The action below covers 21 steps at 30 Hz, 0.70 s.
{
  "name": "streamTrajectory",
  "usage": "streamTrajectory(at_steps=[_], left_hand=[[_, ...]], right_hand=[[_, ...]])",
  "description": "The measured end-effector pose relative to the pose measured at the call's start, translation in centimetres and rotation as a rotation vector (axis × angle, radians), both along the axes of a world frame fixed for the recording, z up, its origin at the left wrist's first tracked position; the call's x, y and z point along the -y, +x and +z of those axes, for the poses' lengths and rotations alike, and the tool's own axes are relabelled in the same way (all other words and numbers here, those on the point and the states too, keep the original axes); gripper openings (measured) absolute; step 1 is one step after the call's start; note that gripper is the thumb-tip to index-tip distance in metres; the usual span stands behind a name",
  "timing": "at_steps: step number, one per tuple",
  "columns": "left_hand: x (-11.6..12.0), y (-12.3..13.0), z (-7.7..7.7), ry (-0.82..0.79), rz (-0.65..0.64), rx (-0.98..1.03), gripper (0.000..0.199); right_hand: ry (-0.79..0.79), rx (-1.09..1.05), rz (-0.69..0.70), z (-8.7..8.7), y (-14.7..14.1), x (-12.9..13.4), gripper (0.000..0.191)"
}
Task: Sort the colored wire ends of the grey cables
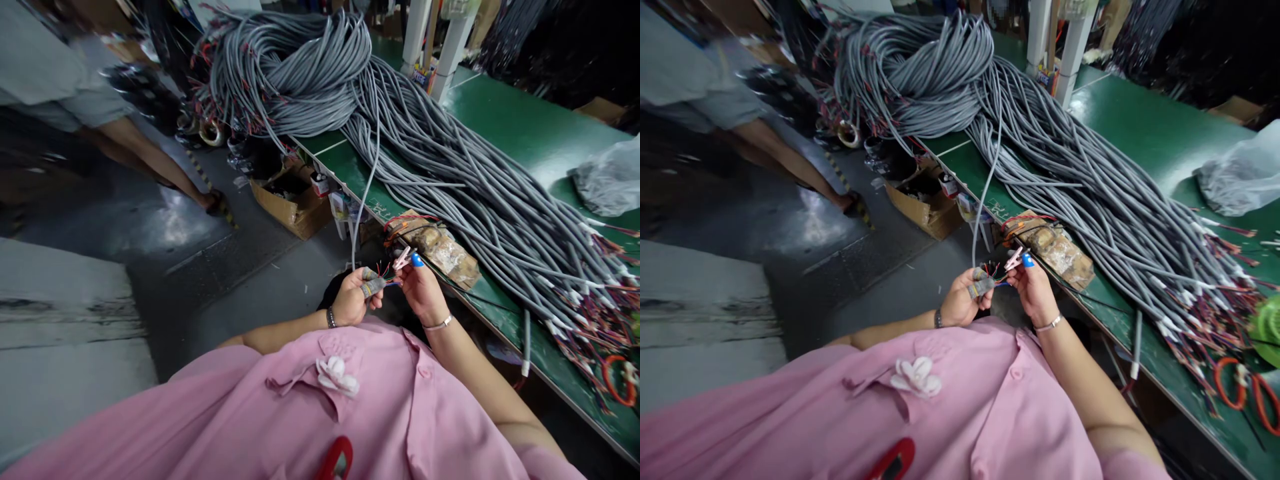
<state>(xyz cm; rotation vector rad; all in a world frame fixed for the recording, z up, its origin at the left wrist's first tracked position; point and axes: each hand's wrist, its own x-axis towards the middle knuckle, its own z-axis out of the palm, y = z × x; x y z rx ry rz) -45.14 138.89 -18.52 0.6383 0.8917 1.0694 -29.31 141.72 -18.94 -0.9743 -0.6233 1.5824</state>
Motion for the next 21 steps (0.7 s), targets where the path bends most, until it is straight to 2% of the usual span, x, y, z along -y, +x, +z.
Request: streamTrajectory(at_steps=[4, 6, 10, 13, 21], left_hand=[[0.0, 0.1, 0.4, -0.017, 0.028, -0.013, 0.037], [-0.1, 0.2, 0.4, -0.034, 0.032, -0.002, 0.038], [-0.2, 0.6, 0.3, -0.057, 0.018, 0.047, 0.038], [-0.2, 0.9, 0.1, -0.050, 0.014, 0.066, 0.036], [-0.1, 1.2, 0.1, -0.038, 0.029, 0.067, 0.035]], right_hand=[[0.124, 0.270, -0.179, -0.9, -0.2, 0.3, 0.037], [0.132, 0.304, -0.202, -1.1, -0.3, 0.2, 0.040], [0.033, 0.049, -0.075, -0.9, -0.7, -0.3, 0.042], [-0.016, -0.098, -0.041, -0.8, -0.8, -0.7, 0.040], [-0.015, -0.103, -0.081, -1.4, -0.9, -1.0, 0.035]])
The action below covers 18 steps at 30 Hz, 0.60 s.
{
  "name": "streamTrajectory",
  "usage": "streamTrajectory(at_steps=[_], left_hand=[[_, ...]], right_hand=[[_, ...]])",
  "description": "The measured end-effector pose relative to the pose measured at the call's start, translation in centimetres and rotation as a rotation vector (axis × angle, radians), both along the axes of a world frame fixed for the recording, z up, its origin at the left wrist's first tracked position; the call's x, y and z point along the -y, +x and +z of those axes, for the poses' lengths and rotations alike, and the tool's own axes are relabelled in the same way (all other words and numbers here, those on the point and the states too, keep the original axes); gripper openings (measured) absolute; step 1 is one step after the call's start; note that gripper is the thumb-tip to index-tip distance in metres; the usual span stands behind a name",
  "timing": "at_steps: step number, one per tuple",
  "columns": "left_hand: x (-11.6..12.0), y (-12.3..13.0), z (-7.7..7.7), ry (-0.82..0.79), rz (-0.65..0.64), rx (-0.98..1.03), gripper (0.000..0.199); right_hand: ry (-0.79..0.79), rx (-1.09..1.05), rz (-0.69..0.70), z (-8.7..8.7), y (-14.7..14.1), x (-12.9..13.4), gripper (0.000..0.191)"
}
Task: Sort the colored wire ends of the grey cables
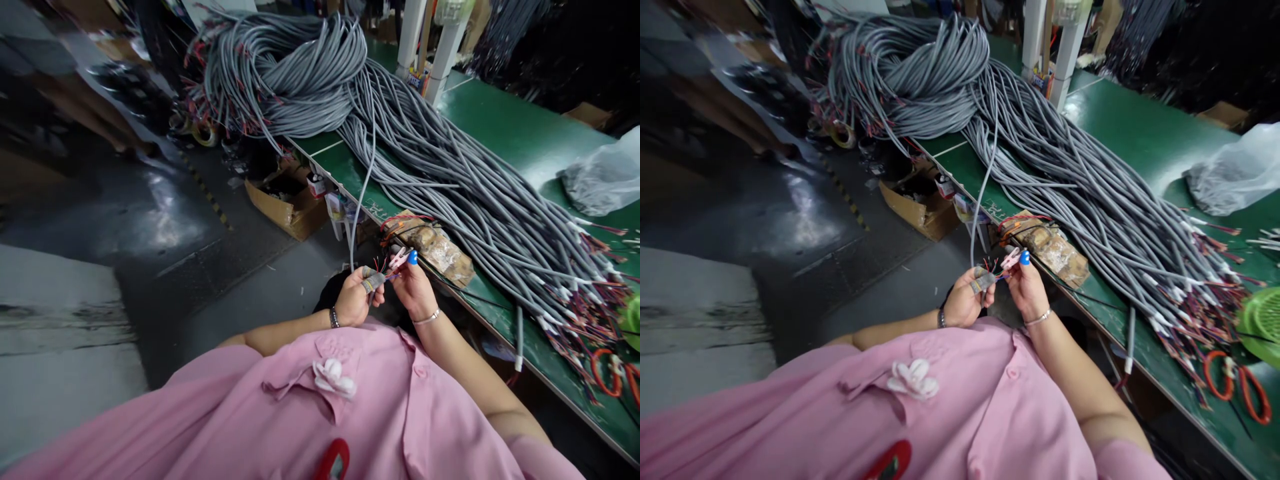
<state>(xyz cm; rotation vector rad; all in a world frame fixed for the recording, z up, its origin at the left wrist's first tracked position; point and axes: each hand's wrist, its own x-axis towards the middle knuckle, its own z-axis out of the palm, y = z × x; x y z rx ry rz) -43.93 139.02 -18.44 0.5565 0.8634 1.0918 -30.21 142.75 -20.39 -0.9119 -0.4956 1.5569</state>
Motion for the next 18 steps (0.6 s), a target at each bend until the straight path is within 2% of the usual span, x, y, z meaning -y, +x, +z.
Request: streamTrajectory(at_steps=[6, 10, 14, 18], left_hand=[[0.1, 0.1, -0.4, -0.010, 0.007, -0.021, 0.035], [0.2, 0.2, -0.5, -0.006, 0.009, -0.029, 0.035], [0.3, 0.2, -0.2, 0.003, 0.001, -0.027, 0.035], [0.7, -0.3, -0.2, 0.014, -0.012, -0.045, 0.036]], right_hand=[[0.023, 0.038, -0.010, -0.4, 0.0, 0.0, 0.036], [-0.010, -0.028, -0.012, -0.1, 0.0, 0.2, 0.034], [-0.031, -0.120, 0.045, 0.4, -0.1, 0.7, 0.039], [-0.020, -0.111, 0.108, 0.4, 0.3, 1.3, 0.045]])
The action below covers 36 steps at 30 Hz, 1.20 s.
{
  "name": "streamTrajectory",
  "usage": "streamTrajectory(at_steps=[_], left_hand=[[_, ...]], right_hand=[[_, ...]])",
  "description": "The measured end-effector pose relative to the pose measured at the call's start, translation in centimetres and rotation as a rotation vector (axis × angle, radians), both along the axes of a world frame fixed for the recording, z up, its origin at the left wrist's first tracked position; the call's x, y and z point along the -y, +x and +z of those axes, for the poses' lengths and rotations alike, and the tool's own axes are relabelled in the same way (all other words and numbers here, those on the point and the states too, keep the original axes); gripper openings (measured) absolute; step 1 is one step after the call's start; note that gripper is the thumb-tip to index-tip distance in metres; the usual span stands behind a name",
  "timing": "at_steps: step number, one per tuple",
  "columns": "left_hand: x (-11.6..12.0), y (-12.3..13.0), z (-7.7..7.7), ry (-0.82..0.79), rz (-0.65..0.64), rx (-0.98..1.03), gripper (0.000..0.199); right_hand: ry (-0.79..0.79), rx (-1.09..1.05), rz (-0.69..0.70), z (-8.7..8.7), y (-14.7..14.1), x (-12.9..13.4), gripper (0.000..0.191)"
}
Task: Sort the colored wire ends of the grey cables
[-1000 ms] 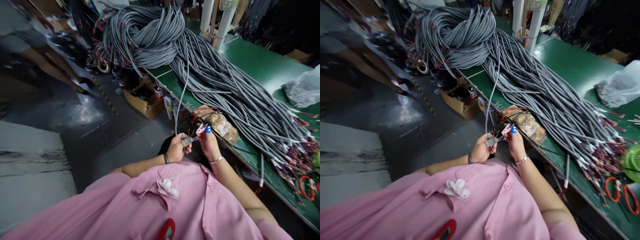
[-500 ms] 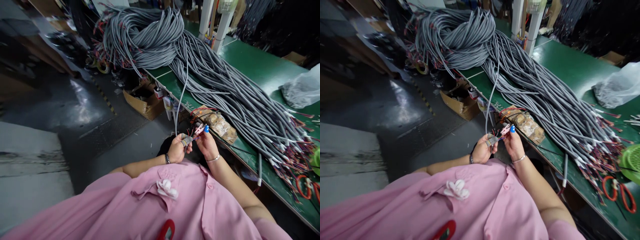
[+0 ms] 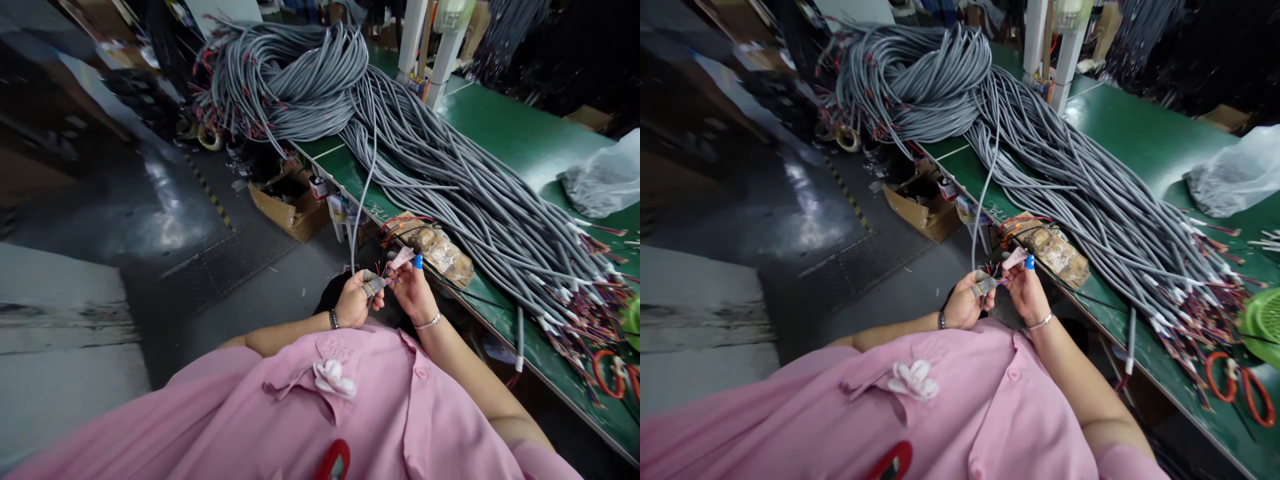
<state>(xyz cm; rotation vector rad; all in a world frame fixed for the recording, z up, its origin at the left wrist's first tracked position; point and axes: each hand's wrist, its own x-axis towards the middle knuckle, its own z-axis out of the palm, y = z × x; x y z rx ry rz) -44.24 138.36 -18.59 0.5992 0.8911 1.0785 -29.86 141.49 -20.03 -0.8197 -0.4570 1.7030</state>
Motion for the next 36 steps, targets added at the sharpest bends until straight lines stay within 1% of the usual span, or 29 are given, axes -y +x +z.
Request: streamTrajectory(at_steps=[2, 4, 6, 8, 11, 15, 18, 22, 24, 25, 27, 30, 31, 33, 34, 36], left_hand=[[0.2, -0.4, -0.2, 0.010, -0.005, -0.016, 0.037], [0.4, -0.8, -0.5, 0.027, -0.009, -0.033, 0.038], [0.5, -1.1, -0.9, 0.046, -0.014, -0.060, 0.037], [0.7, -1.2, -1.3, 0.065, -0.024, -0.097, 0.037], [0.9, -1.4, -1.8, 0.096, -0.045, -0.151, 0.037], [1.2, -1.6, -2.1, 0.126, -0.082, -0.197, 0.036], [1.1, -1.8, -2.1, 0.121, -0.175, -0.254, 0.037], [1.0, -2.1, -2.4, 0.085, -0.403, -0.311, 0.035], [1.0, -2.3, -2.5, 0.049, -0.480, -0.307, 0.034], [1.0, -2.4, -2.6, 0.036, -0.501, -0.307, 0.033], [1.1, -2.7, -2.6, 0.026, -0.503, -0.317, 0.031], [1.2, -3.4, -2.9, 0.024, -0.435, -0.325, 0.028], [1.2, -3.7, -3.1, 0.022, -0.397, -0.312, 0.027], [1.1, -4.5, -3.6, 0.011, -0.315, -0.260, 0.026], [1.1, -4.9, -3.9, 0.001, -0.278, -0.232, 0.026], [0.9, -5.7, -4.6, -0.023, -0.224, -0.195, 0.026]], right_hand=[[0.000, 0.022, 0.048, -0.1, 0.4, 0.4, 0.047], [-0.002, 0.078, 0.139, -0.1, 0.8, 0.8, 0.048], [0.006, 0.170, 0.252, 0.1, 1.0, 1.3, 0.047], [0.025, 0.281, 0.330, 0.5, 1.1, 1.7, 0.042], [0.061, 0.431, 0.341, 1.5, 1.0, 2.2, 0.034], [0.151, 0.558, 0.269, 2.4, 0.6, 2.4, 0.026], [0.216, 0.637, 0.262, 2.4, 0.5, 2.6, 0.025], [0.333, 0.826, 0.317, 1.7, 0.6, 3.1, 0.022], [0.404, 0.929, 0.330, 1.3, 0.6, 3.3, 0.021], [0.428, 0.955, 0.336, 1.0, 0.6, 3.4, 0.021], [0.437, 0.929, 0.369, 0.4, 0.8, 3.6, 0.023], [0.372, 0.845, 0.410, -1.5, 1.7, 3.5, 0.032], [0.318, 0.871, 0.400, -2.4, 2.2, 3.4, 0.035], [0.174, 1.013, 0.346, -4.7, 3.5, 3.1, 0.039], [0.098, 1.106, 0.316, -6.0, 4.2, 2.8, 0.039], [0.004, 1.233, 0.262, -8.3, 5.3, 2.3, 0.038]])
